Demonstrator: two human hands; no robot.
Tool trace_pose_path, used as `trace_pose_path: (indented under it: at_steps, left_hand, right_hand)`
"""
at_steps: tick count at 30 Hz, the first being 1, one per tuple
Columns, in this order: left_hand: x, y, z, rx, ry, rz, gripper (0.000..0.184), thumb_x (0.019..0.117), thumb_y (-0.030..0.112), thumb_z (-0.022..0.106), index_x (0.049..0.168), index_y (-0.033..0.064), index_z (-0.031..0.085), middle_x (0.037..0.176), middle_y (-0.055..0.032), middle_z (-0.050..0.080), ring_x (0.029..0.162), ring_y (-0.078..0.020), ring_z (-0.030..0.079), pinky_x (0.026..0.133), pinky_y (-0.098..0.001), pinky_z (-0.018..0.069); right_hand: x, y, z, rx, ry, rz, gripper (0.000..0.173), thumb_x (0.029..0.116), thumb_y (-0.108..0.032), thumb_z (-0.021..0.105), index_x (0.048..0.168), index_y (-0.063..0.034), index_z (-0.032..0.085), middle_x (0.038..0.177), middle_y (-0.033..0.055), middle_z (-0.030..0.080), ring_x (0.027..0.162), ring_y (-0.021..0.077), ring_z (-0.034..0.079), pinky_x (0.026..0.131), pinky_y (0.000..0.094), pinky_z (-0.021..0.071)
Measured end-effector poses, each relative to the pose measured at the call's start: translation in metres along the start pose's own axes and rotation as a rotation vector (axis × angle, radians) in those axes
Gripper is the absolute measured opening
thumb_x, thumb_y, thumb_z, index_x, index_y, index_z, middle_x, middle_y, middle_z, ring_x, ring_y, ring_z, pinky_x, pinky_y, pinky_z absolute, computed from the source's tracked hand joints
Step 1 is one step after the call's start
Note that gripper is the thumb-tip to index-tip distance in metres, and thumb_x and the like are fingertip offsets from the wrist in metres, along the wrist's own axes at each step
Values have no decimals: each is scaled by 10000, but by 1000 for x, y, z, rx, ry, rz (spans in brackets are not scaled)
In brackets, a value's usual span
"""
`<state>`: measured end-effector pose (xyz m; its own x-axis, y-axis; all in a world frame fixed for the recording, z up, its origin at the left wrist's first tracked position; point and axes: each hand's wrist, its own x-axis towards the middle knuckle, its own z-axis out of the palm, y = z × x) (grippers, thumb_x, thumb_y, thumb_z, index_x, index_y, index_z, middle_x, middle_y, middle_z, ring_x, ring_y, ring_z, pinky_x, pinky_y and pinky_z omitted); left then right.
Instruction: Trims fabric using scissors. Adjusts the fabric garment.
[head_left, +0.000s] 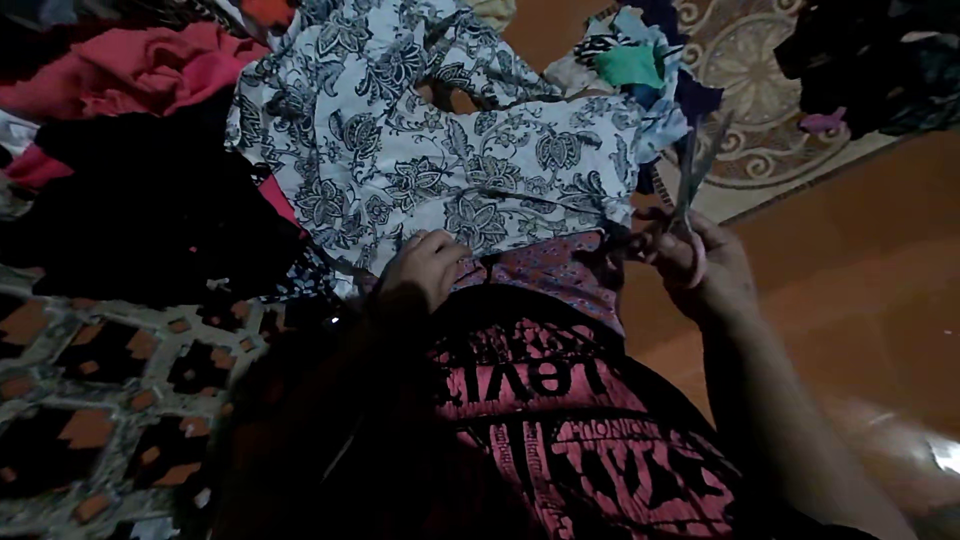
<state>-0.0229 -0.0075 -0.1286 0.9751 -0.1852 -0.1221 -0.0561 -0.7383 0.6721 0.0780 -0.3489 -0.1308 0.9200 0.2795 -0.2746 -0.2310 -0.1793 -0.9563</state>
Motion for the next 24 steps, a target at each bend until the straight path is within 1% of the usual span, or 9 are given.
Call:
trace_pose_path:
  at_steps: [3, 6, 8, 11, 14, 15, 18, 21, 24]
  left_hand:
    - [-6, 19, 1, -237, 52, -63, 173, 942, 57, 656, 1086, 43, 751, 1077, -125, 696, 904, -195, 686, 819, -367, 586]
    - [7, 18, -16, -107, 26, 49, 214, 961, 32, 600, 1112, 40, 752, 1117, -151, 689, 1032, -282, 670, 913, -466, 557]
    - [16, 4, -39, 23, -4, 100, 224, 968, 44, 595, 1118, 75, 758, 1098, -146, 689, 1055, -325, 653, 912, -530, 536]
    - [17, -4, -72, 236, -115, -3, 249, 939, 111, 699, 1185, 107, 734, 1150, -163, 675, 1098, -366, 638, 930, -575, 524]
    - [3, -13, -73, 314, -141, -306, 660, 752, 177, 904, 1342, 88, 623, 1380, -285, 517, 1256, -516, 496, 979, -684, 450]
    - [-3, -19, -70, 295, -147, -379, 596, 777, 168, 890, 1308, 73, 638, 1379, -287, 508, 1244, -505, 506, 988, -667, 455]
    - [-9, -33, -82, 261, -201, -375, 179, 965, 112, 698, 1090, -16, 708, 1119, -238, 667, 1056, -394, 660, 948, -576, 522]
    - [26, -28, -134, 414, -137, -235, 153, 1008, 45, 591, 1080, -46, 692, 1090, -260, 681, 1070, -439, 661, 952, -629, 508]
    - [98, -5, -206, 549, 59, -137, 223, 1025, 46, 533, 1190, -55, 643, 1177, -308, 633, 1147, -493, 608, 994, -649, 464]
  right_hand:
    - [2, 11, -17, -88, 180, 88, 382, 910, -171, 695, 1261, -84, 571, 1060, -22, 665, 837, 77, 689, 759, 283, 610]
    - [22, 30, -35, -220, 229, 158, 449, 944, -103, 698, 1347, -17, 521, 1162, 102, 648, 932, 132, 674, 808, 337, 587]
    - [47, 42, -46, -282, 230, 127, 470, 953, -95, 682, 1374, 3, 494, 1223, 157, 632, 977, 168, 659, 848, 376, 570]
    - [106, 42, -60, -357, 171, -14, 571, 921, -80, 669, 1432, 30, 439, 1293, 227, 608, 1045, 249, 653, 887, 426, 556]
    - [162, 20, -53, -364, -6, 21, 605, 936, -98, 678, 1476, -28, 414, 1358, 217, 588, 1122, 287, 636, 939, 462, 534]
    - [177, 14, -47, -351, -85, 82, 572, 946, -86, 664, 1465, -38, 429, 1342, 205, 593, 1104, 279, 640, 926, 456, 543]
    - [200, 9, -26, -366, -212, 220, 481, 950, -25, 633, 1409, -13, 491, 1248, 234, 607, 1004, 298, 637, 868, 486, 542]
    - [199, 16, -26, -324, -181, 199, 409, 971, -45, 619, 1368, -6, 528, 1180, 215, 639, 938, 270, 660, 835, 474, 566]
    - [182, 23, -55, -174, -35, 110, 410, 1011, -173, 557, 1404, -84, 482, 1105, 51, 598, 860, 98, 602, 776, 334, 556]
